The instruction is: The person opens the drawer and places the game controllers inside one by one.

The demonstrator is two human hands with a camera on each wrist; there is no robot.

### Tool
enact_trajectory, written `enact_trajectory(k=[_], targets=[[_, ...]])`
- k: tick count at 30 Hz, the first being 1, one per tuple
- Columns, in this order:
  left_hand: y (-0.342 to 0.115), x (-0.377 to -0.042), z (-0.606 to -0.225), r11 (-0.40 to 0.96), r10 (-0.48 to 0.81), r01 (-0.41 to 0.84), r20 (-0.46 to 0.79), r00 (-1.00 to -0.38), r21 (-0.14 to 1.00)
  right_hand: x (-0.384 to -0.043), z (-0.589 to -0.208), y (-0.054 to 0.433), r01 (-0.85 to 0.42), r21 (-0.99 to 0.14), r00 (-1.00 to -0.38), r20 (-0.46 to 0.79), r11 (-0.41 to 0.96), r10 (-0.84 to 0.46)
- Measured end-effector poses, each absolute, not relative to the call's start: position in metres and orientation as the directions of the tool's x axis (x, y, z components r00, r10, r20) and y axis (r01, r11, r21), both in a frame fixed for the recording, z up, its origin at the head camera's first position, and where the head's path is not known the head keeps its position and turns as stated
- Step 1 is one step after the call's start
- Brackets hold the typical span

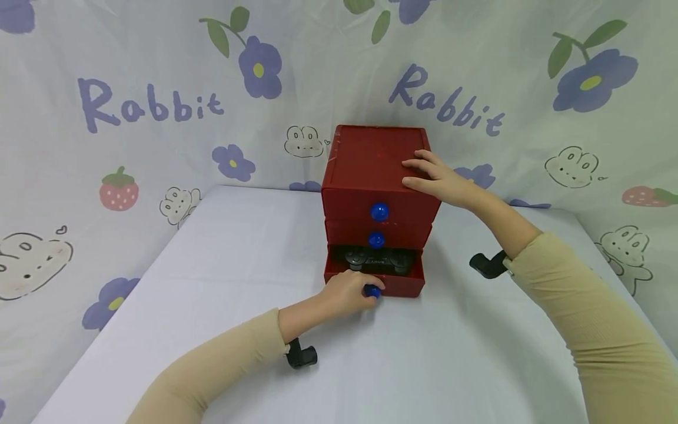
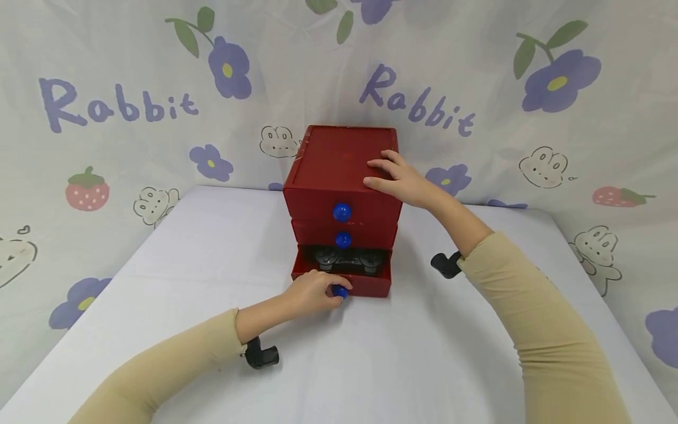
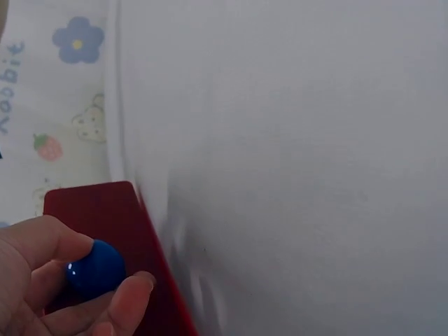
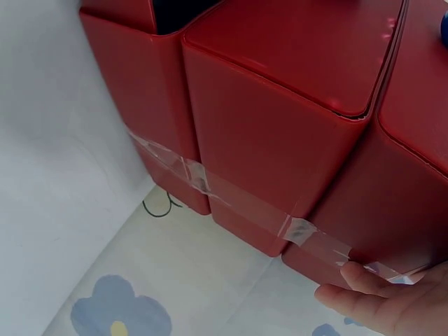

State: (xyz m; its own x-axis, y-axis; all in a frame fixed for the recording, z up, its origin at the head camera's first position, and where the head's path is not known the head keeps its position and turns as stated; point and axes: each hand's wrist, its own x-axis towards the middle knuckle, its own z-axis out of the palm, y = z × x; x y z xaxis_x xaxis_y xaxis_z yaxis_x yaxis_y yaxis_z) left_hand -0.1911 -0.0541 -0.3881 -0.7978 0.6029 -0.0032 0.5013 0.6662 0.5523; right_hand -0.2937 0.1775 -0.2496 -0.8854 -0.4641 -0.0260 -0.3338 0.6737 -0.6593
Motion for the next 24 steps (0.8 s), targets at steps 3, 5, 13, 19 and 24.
enact_trajectory(k=[3,5,13,19,24], targets=[[-0.052,-0.195,-0.389,0.676,0.59,0.485,-0.014,-0.807,0.555,-0.294,-0.25,0.178,-0.331,-0.661,-0.887,-0.025,0.673,-0.461],[-0.051,-0.198,-0.389,0.684,0.581,0.475,-0.02,-0.814,0.553,-0.294,-0.25,0.178,-0.331,-0.66,-0.888,-0.024,0.675,-0.459],[-0.046,-0.211,-0.39,0.717,0.546,0.449,-0.029,-0.837,0.534,-0.293,-0.25,0.177,-0.331,-0.658,-0.889,-0.024,0.676,-0.458],[-0.043,-0.221,-0.392,0.73,0.524,0.446,-0.005,-0.852,0.518,-0.292,-0.25,0.177,-0.334,-0.658,-0.889,-0.019,0.675,-0.458],[-0.04,-0.225,-0.395,0.752,0.499,0.427,-0.01,-0.867,0.502,-0.292,-0.25,0.177,-0.339,-0.653,-0.889,-0.014,0.677,-0.458]])
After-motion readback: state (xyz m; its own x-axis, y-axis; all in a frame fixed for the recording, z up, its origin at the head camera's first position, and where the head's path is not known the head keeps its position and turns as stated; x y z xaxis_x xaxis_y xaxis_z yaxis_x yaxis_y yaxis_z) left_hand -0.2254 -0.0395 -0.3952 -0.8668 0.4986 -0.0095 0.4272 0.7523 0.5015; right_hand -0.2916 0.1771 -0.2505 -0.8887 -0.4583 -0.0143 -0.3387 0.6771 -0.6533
